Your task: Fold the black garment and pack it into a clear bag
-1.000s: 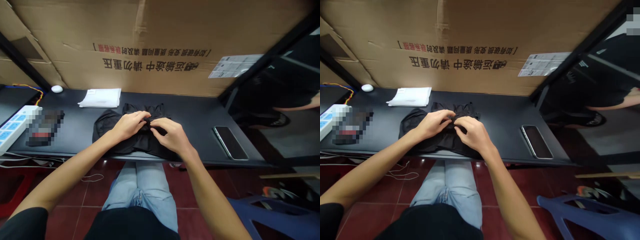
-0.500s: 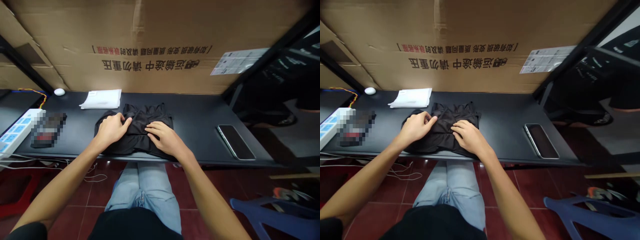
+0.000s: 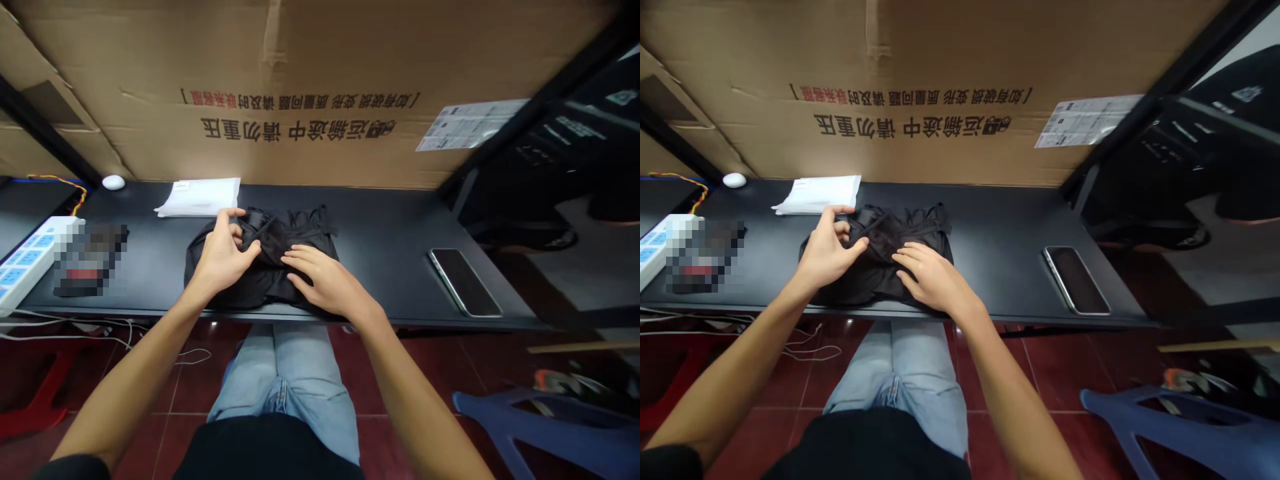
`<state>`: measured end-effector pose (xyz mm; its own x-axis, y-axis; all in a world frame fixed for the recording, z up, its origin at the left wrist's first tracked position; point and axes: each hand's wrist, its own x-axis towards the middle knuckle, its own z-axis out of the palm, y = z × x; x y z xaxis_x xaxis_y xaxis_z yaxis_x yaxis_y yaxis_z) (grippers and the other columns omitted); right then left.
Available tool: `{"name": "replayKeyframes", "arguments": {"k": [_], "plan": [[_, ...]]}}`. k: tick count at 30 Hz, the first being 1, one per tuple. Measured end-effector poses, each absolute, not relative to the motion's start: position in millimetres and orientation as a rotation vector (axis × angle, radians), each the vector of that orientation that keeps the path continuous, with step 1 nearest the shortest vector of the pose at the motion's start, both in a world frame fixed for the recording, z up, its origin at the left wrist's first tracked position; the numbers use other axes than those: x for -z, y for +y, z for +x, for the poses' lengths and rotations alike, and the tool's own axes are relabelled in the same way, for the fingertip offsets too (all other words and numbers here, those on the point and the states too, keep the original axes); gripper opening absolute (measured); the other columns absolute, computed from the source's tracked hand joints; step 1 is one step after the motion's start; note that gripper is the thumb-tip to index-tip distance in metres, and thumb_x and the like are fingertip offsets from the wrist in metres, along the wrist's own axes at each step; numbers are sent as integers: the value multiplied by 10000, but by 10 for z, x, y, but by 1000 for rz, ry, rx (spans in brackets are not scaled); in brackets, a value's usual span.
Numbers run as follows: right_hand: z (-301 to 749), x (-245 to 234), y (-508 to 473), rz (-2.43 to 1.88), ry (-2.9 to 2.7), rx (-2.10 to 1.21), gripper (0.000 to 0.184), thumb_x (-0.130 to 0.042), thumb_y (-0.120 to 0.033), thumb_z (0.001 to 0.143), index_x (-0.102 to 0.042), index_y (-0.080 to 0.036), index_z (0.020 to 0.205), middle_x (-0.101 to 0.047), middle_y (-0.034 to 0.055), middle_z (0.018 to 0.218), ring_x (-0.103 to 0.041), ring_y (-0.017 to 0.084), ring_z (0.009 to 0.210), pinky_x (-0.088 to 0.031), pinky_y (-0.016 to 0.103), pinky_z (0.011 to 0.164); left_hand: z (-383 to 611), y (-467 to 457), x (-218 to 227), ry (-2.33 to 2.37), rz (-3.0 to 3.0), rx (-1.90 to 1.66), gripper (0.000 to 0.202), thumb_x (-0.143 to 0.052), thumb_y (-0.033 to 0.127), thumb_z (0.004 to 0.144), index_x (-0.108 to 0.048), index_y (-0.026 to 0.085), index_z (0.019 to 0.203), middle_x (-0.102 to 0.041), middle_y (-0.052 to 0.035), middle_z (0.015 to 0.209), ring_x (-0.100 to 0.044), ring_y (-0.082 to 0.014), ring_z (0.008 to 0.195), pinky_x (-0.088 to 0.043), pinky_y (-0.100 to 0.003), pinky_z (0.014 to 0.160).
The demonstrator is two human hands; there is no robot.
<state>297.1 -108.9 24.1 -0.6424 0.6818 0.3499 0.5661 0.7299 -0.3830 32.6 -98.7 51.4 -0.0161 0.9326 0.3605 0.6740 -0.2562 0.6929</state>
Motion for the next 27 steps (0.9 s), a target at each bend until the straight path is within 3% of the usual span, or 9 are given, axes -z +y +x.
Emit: {"name": "replayKeyframes", "arguments": {"k": [3,6,10,16,20,22,25,27], "plan": [[2811,-285,-1122,-866,-2489,-345,422,-600,-305,1096,-691,-247,1504,-727,114,1502,-624,314,1487,-528,562,1276,309,-1067,-616,1667,1960,-1277,619,-783,273,865,-491,274,1411,-707,33,872,-720,-199,810,-615,-395,834],[2596,-310,-1152,-764,-2510,-369,405,-605,-317,1098,-687,-217,1482,-721,134,1503,-639,302,1463,-508,532,1293,330,-1143,-680,1651,2033,-1373,716,-783,224,856,-449,296,1485,-683,27,941,-695,-178,812,-612,-347,779],[2382,-294,-1177,-679,-2533,-390,325,-650,-333,1079,-729,-189,1359,-749,151,1434,-672,312,1399,-537,526,1254,407,-1152,-602,1563,2203,-1304,751,-775,169,863,-442,300,1522,-691,14,1009,-671,-163,818,-597,-335,805],[2510,-222,-1246,-651,-2487,-317,204,-593,-284,1097,-784,-226,1137,-826,106,1213,-750,290,1194,-595,502,1150,536,-1047,-322,1454,2291,-1129,517,-754,98,876,-539,281,1309,-736,-15,1061,-714,-214,951,-591,-377,879],[2764,-229,-1246,-989,-2193,-185,284,-545,-278,1106,-760,-242,924,-799,83,911,-765,263,913,-639,440,962,570,-1028,-230,1316,2417,-1029,402,-742,61,861,-568,260,1164,-732,-33,1085,-721,-230,995,-588,-379,903],[2849,-245,-1216,-1106,-2075,-171,255,-533,-272,1104,-777,-236,1040,-804,103,1015,-766,275,983,-640,440,971,558,-1034,-210,1237,2528,-938,326,-742,105,894,-584,251,1139,-730,-45,1089,-721,-245,1026,-587,-388,909],[2888,-238,-1164,-1090,-2138,-224,346,-512,-209,1090,-749,-250,1339,-743,108,1405,-716,288,1258,-613,465,1102,513,-1060,-212,1117,2651,-819,206,-734,223,971,-616,246,1138,-748,-56,1130,-723,-253,1054,-586,-403,945],[2879,-205,-1139,-1091,-2194,-237,389,-507,-168,1076,-758,-257,1359,-716,96,1463,-698,291,1292,-611,485,1118,471,-1085,-236,1092,2647,-827,186,-734,289,994,-633,247,1145,-760,-55,1157,-726,-246,1067,-582,-403,977]]}}
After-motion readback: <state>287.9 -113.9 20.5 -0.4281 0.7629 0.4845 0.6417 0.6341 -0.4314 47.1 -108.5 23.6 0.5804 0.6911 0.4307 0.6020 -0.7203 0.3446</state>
